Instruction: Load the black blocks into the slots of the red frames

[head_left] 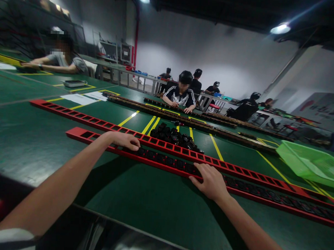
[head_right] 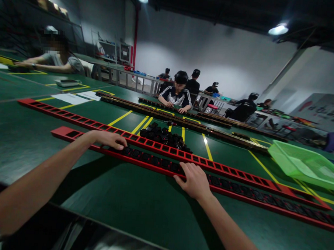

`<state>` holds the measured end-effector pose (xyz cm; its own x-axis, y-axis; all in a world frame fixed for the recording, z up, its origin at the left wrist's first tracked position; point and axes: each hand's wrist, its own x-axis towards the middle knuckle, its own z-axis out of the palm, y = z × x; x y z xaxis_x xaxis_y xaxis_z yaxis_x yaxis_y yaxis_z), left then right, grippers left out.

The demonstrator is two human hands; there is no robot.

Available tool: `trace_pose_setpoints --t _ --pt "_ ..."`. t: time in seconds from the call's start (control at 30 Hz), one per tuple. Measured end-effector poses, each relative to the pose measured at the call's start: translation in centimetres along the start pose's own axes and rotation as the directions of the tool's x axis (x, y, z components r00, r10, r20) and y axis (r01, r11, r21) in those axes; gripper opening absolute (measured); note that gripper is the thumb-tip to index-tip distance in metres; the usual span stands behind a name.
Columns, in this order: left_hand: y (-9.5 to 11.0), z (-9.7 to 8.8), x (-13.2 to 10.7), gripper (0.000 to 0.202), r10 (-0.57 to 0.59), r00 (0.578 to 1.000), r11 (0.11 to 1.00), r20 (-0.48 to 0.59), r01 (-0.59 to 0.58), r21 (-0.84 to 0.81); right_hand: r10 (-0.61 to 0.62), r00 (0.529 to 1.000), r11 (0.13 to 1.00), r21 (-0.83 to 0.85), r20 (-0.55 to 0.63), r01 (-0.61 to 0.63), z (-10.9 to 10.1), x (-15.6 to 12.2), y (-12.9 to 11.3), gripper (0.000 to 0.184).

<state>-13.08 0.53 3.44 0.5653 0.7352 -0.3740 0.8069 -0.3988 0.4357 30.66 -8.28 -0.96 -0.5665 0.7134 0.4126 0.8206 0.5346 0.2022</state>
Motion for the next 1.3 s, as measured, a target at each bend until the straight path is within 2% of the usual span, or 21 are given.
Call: trace_pose_setpoints --t 0.1,0.63,1.3 --pt "0.3 0.0 0.0 0.058 -0.004 1.000 1.000 0.012 0.004 0.001 0.004 1.000 1.000 0.006 0.003 -0.004 0.0 0.0 0.0 0.048" --pt "0.0 0.2 0.4 0.057 -0.014 0.999 1.000 0.029 0.014 0.006 0.011 1.000 1.000 0.018 0.004 -0.011 -0.3 0.1 -0.1 0.047" --pt "1.3 0.3 0.0 0.048 0.033 0.999 0.999 0.005 -0.033 -0.003 0.019 1.000 0.999 0.033 0.005 -0.019 -0.2 0.0 -0.1 0.046"
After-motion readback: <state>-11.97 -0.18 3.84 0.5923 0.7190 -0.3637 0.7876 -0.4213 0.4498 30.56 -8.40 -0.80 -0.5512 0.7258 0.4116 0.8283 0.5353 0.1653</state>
